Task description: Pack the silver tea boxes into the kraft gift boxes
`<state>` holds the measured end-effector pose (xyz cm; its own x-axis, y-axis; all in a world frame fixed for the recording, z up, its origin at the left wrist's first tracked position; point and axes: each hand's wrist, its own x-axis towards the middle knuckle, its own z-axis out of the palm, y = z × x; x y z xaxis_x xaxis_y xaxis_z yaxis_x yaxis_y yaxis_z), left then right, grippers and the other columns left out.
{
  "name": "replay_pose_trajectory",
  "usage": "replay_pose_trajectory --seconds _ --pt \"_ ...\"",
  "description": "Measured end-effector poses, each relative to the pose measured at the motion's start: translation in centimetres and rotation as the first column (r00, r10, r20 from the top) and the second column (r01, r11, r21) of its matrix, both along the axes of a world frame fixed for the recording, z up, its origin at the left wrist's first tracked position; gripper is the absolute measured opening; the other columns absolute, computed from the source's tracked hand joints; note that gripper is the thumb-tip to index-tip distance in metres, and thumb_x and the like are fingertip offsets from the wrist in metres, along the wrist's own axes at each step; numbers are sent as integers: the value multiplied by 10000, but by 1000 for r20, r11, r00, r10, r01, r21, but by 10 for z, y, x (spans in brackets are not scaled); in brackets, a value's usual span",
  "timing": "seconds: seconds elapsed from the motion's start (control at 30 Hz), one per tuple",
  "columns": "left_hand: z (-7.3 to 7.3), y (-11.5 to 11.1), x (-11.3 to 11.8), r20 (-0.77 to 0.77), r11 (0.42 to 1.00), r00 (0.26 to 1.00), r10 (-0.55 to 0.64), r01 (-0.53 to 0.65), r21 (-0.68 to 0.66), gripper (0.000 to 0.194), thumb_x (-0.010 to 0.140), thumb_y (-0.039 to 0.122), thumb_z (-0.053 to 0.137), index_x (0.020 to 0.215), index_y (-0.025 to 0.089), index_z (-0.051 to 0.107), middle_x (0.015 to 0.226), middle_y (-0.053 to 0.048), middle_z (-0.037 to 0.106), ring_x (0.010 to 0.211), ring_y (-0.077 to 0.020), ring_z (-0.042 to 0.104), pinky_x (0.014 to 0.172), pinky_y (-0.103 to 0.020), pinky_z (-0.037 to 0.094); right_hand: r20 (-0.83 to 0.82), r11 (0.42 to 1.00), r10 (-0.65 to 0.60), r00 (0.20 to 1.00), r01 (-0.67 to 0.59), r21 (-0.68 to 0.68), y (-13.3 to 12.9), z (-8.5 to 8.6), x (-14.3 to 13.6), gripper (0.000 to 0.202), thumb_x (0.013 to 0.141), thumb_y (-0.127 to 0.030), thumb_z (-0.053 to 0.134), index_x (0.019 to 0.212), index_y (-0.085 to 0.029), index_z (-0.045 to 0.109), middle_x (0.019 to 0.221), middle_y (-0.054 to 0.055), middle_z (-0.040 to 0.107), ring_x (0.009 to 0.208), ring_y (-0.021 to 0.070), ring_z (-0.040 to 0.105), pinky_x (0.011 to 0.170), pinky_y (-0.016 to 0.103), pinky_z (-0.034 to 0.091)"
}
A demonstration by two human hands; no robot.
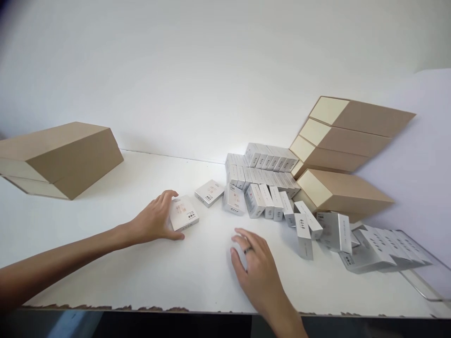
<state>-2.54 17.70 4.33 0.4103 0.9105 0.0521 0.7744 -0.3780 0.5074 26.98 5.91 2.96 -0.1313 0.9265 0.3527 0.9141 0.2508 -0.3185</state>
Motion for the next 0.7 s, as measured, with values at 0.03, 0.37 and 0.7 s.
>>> replay_pose_trajectory --seconds 0.03,0.37,0.7 --pt "-2 -2 0 -11 1000 1000 15 -15 5 965 532 632 776 1276 189 348 1295 -172 492 1177 -391 496 976 -546 454 28 1000 2 1000 -1 -9 13 6 -5 279 952 -377 503 1160 -249 638 1282 69 626 1189 266 579 991 478 511" --pt "-28 -37 -31 -17 988 999 27 -25 152 847 681 636 715 1292 243 280 1575 -207 195 1387 -440 350 1035 -622 428 -63 999 -15 998 12 -50 2 1 -52 229 983 -332 452 1122 -253 614 1180 57 644 1128 228 600 928 397 536" --pt "-49 -40 -47 -72 951 997 -9 31 308 731 790 707 560 1269 220 298 1559 -219 222 1283 -422 484 950 -613 512 -39 789 -524 851 502 353 -77 -8 77 341 892 -458 524 1125 -223 606 1219 140 544 1183 350 530 1077 579 399"
